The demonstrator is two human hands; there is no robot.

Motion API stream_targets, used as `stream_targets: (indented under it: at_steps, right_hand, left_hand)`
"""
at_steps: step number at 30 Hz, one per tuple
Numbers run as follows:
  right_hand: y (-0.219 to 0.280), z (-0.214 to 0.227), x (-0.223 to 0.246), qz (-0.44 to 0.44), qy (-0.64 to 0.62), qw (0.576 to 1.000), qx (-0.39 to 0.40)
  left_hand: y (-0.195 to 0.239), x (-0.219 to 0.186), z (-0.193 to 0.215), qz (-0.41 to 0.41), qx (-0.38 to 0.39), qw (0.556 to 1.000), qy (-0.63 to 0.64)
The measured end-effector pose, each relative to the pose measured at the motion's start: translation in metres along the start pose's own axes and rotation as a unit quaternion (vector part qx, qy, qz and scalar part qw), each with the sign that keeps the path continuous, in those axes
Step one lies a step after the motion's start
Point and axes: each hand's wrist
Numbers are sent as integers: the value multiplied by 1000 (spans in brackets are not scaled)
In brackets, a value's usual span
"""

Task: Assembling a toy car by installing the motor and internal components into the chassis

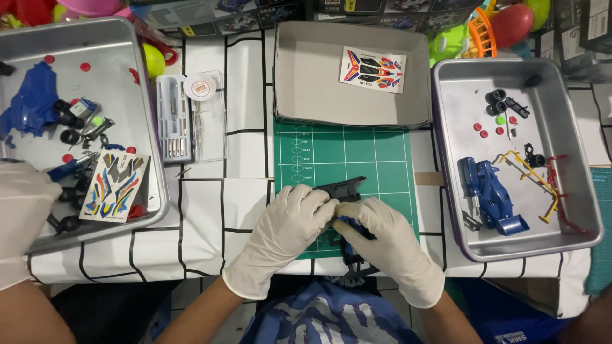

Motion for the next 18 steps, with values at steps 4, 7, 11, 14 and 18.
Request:
stream_targets:
  at_steps: [4,7,11,14,18]
  right_hand:
    - [2,2,8,20,42,998,-38]
    - [7,0,7,-22,43,999,-16]
    - [18,-9,10,-84,-15,993,-76]
    - [23,0,8,-67,-90,978,-174]
    - [23,15,11,-104,-62,986,-115]
  left_hand:
    - [-1,-1,2,5,7,1000,3]
    - [-1,-1,1,-3,-1,1000,-20]
    - [-1,0,1,8,7,1000,17]
    - [-1,0,1,-3,-3,1000,10]
    - [-1,0,2,-4,0,1000,0]
Point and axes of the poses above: each hand's wrist, its own y-axis away from the middle knuckle, its own z-axis out of the back of the hand, x = y × z, and after that the axes turned 13 degrees about z, right-handed
